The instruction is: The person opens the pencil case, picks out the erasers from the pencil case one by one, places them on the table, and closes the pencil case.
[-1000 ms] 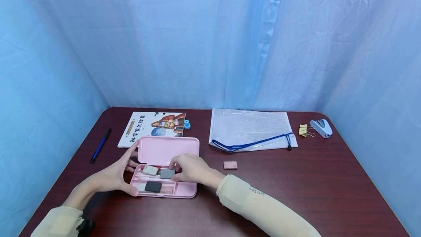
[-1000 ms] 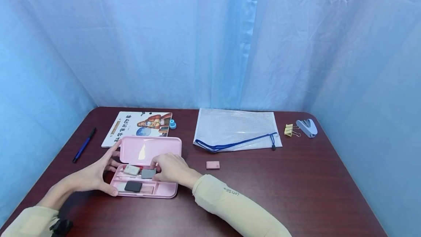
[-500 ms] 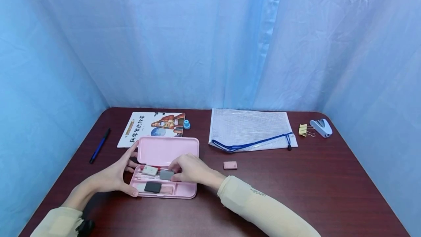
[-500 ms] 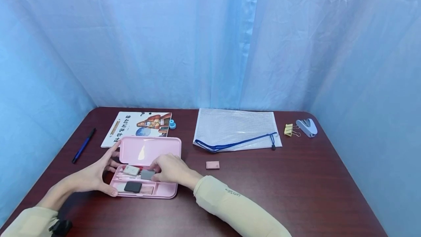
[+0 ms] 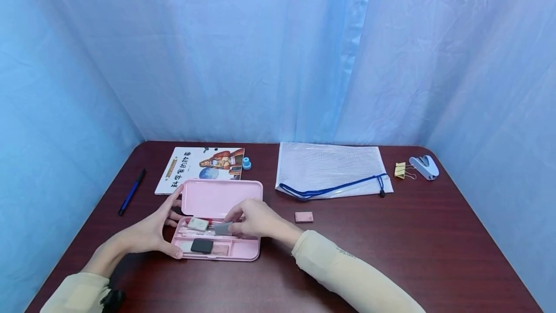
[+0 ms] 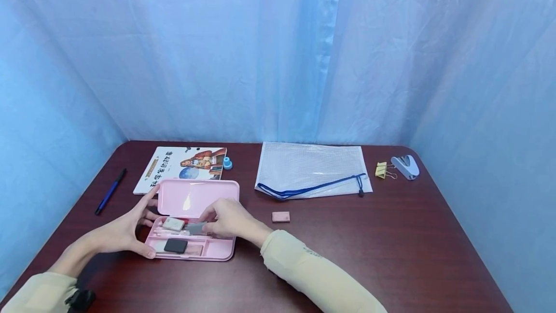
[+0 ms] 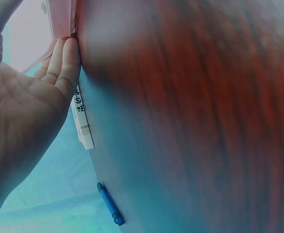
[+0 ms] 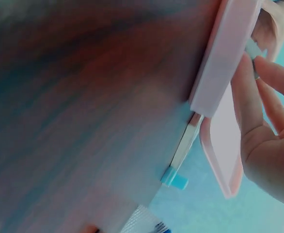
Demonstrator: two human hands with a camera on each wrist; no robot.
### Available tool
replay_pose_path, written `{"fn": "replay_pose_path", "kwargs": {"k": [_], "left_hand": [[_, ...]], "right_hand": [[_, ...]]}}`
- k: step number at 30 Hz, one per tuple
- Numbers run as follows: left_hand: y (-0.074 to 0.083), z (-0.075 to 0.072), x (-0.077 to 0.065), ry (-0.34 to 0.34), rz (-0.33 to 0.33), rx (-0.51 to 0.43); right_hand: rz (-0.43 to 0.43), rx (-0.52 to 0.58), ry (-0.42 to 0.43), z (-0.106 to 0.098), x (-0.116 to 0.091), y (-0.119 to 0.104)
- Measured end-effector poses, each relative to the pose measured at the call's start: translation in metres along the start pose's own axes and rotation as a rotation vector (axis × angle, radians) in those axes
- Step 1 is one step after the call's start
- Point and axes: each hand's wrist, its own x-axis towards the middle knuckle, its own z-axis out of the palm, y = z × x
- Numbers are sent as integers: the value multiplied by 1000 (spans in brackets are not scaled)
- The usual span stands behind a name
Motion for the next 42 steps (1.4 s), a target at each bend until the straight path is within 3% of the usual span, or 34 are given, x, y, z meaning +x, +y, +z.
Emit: {"fn": "replay_pose_path", "kwargs": {"k": [9,13,18,28,37,42], "left_hand": [[0,0,0,0,9,-2],[0,0,0,0,13,-6],[-2,0,0,0,26,-1],[-3,0,0,8,30,15],[-3,0,-1,8,39,15],[-4,0,-1,6,29,14]], "right_hand": [[83,302,28,-26,-18,5],[104,477,16,-43,-30,6],[110,606,34,-67,-48,12],[143,568,162,-121,-103,49],[190,424,150,-148,-152,99],[217,426,96,-153,-167,122]]}}
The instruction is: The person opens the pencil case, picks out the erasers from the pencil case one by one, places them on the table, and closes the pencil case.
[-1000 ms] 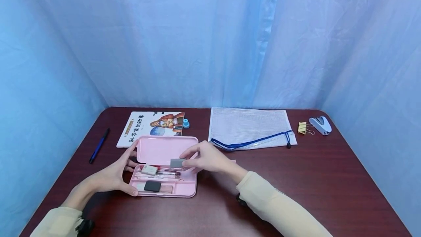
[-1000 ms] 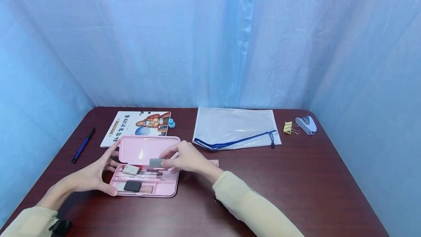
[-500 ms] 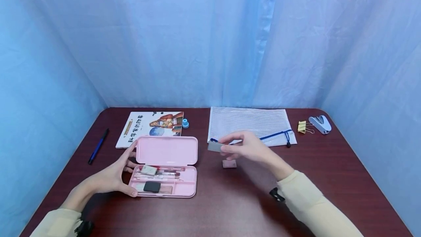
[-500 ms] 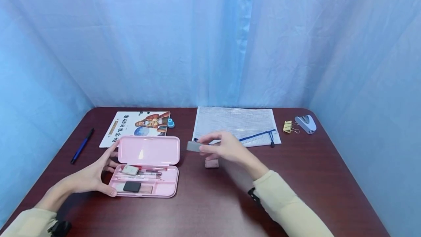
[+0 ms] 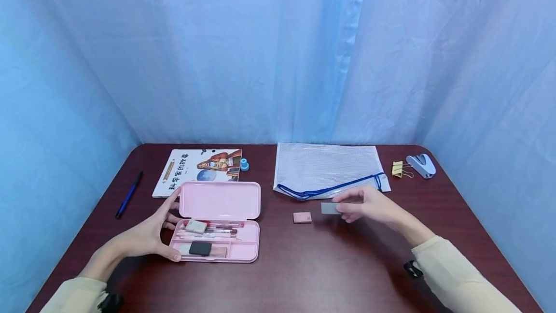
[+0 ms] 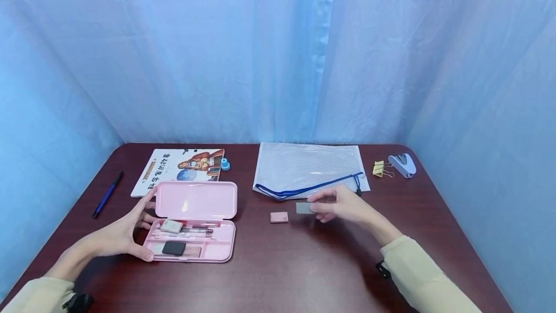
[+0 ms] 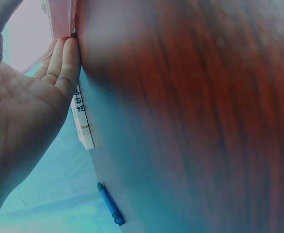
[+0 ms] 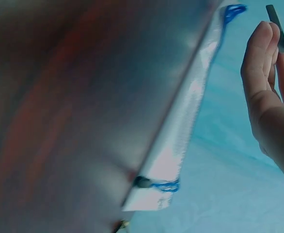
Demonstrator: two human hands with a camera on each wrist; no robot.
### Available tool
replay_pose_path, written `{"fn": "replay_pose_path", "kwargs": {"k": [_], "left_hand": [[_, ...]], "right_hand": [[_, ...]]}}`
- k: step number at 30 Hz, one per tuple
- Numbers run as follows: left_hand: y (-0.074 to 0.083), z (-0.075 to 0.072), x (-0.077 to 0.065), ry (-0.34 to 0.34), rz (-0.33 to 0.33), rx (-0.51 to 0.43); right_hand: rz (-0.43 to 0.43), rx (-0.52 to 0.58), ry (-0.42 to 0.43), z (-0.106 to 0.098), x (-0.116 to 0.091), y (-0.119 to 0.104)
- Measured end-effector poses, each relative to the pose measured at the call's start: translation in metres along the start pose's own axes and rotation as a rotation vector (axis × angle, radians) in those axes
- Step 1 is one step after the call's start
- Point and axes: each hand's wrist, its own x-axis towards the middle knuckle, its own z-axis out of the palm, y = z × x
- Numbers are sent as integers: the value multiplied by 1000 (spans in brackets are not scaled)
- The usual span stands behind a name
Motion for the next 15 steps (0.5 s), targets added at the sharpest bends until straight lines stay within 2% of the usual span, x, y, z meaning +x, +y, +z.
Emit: {"fn": "replay_pose_path", "kwargs": {"k": [7,15], "left_hand": [[-1,1,0,-3,6,-8],[2,1,0,0,-3,2]], "right_hand": [[103,26,-36,-6,-5,21],[137,26,-64,-6,-3,27]]}}
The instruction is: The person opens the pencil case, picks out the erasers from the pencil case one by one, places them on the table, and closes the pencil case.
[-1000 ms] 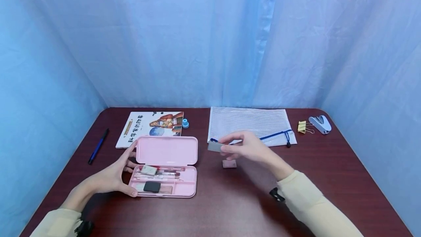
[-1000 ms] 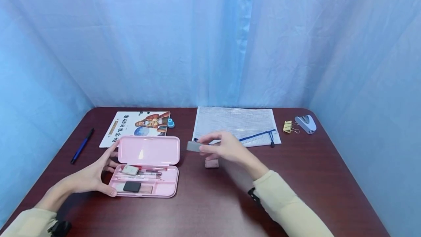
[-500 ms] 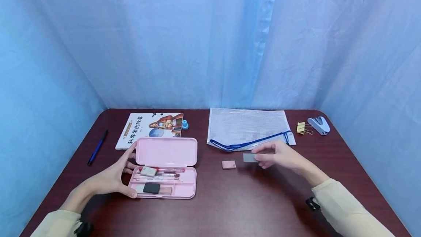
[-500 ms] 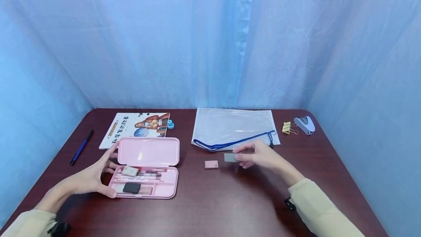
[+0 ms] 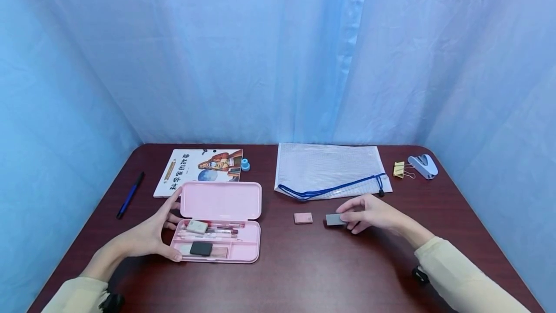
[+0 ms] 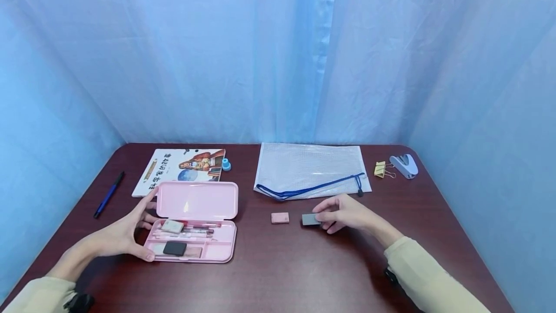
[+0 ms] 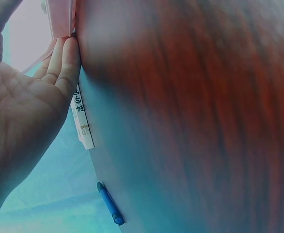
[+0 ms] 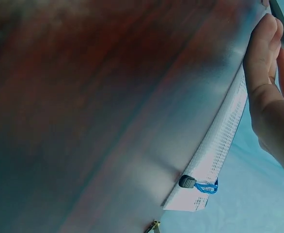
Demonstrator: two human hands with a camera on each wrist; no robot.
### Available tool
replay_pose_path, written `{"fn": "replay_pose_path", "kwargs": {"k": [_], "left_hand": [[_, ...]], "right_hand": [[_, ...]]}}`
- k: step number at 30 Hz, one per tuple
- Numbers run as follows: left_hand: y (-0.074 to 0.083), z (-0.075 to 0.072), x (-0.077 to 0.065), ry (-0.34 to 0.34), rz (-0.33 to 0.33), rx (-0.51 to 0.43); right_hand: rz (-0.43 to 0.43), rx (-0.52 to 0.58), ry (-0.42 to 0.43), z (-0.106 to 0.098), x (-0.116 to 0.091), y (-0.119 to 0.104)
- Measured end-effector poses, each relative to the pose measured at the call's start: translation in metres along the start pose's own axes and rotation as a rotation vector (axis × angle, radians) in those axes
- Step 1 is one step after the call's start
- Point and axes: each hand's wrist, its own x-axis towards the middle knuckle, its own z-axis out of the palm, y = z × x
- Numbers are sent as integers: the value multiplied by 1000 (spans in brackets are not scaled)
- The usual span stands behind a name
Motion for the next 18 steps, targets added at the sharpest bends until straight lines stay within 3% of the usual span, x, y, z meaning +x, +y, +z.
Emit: {"fn": "replay_pose_path", "kwargs": {"k": [18], "left_hand": [[-1,0,1,3,2,11]], "right_hand": [[85,-38,28,-3,3,-4]]}}
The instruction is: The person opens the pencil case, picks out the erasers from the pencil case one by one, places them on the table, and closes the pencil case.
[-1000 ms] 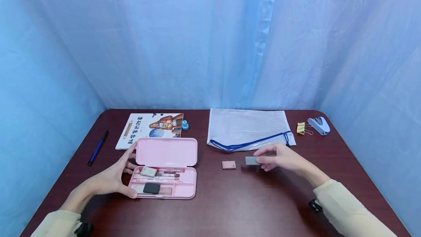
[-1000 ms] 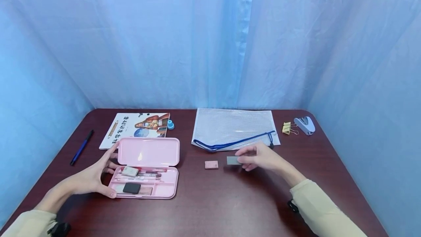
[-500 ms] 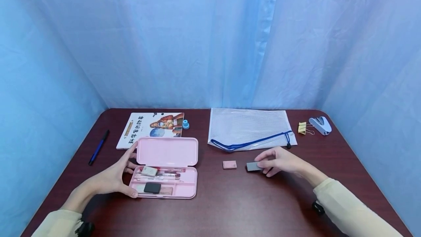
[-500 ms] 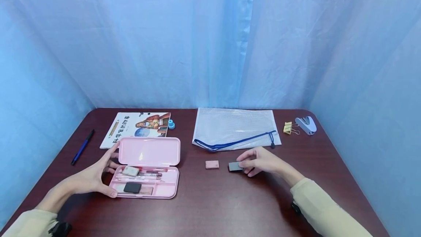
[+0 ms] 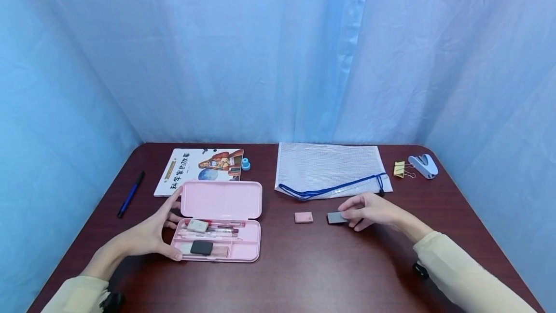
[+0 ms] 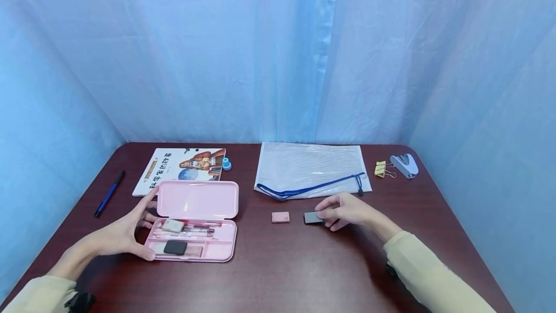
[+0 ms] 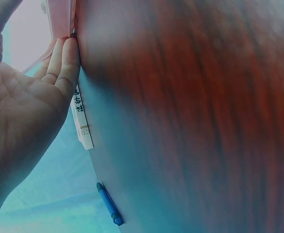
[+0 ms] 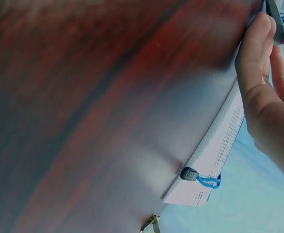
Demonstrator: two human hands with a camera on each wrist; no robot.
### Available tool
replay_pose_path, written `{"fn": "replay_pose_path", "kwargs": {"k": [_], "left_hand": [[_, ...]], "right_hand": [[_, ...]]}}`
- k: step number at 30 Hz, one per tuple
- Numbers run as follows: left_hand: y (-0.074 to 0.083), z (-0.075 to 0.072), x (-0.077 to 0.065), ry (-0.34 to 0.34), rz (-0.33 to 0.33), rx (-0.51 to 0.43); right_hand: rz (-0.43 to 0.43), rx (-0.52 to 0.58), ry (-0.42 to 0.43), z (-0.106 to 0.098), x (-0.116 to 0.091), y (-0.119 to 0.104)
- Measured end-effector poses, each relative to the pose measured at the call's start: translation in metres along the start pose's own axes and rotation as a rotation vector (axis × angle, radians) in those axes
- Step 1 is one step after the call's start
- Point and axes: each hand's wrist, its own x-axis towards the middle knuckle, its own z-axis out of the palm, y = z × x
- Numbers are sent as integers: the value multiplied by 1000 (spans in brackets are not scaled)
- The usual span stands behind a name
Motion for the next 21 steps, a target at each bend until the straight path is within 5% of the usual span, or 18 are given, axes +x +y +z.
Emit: {"fn": "replay_pose_path", "kwargs": {"k": [21], "left_hand": [[2,0,0,2,-1,-9]], "right_hand": [[2,-35,-7,-10,-1,0]]}}
